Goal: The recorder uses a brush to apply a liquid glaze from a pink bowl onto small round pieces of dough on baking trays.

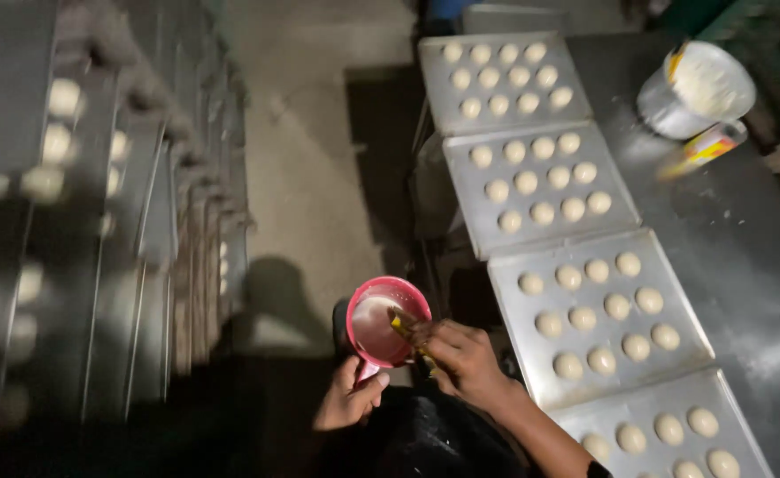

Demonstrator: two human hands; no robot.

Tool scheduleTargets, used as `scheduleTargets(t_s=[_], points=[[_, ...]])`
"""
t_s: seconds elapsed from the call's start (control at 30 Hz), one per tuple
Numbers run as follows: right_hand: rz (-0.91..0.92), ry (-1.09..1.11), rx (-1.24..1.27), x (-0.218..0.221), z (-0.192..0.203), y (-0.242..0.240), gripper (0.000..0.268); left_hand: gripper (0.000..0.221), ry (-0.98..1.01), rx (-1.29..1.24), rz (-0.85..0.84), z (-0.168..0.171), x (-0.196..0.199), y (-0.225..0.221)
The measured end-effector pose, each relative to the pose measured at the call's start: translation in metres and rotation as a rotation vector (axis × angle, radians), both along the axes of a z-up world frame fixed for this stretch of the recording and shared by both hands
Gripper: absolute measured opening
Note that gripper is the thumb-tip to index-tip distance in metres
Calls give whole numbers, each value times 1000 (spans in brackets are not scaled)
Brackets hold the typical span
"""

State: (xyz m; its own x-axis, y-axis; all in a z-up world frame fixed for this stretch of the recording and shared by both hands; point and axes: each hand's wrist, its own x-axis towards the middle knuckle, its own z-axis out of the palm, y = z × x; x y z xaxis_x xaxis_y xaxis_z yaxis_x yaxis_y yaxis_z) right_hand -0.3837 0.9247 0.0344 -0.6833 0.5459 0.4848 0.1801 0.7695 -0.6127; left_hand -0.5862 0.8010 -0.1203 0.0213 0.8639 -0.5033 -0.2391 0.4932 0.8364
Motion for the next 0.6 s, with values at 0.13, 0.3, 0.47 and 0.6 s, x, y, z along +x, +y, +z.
scheduleTargets(t_s=[0.13, 0.3, 0.47, 0.6], points=[[-52, -164, 125, -55, 11, 74, 30, 33, -43, 209, -71, -19, -51, 88], [-38, -262, 144, -115, 41, 138, 26, 31, -9, 212, -88, 19, -110, 164], [-82, -174, 93, -137, 60, 200, 55, 37, -12, 219, -20, -27, -167, 230], [-222, -156, -67, -144, 32, 258, 53, 20, -94, 198, -16, -64, -202, 283]])
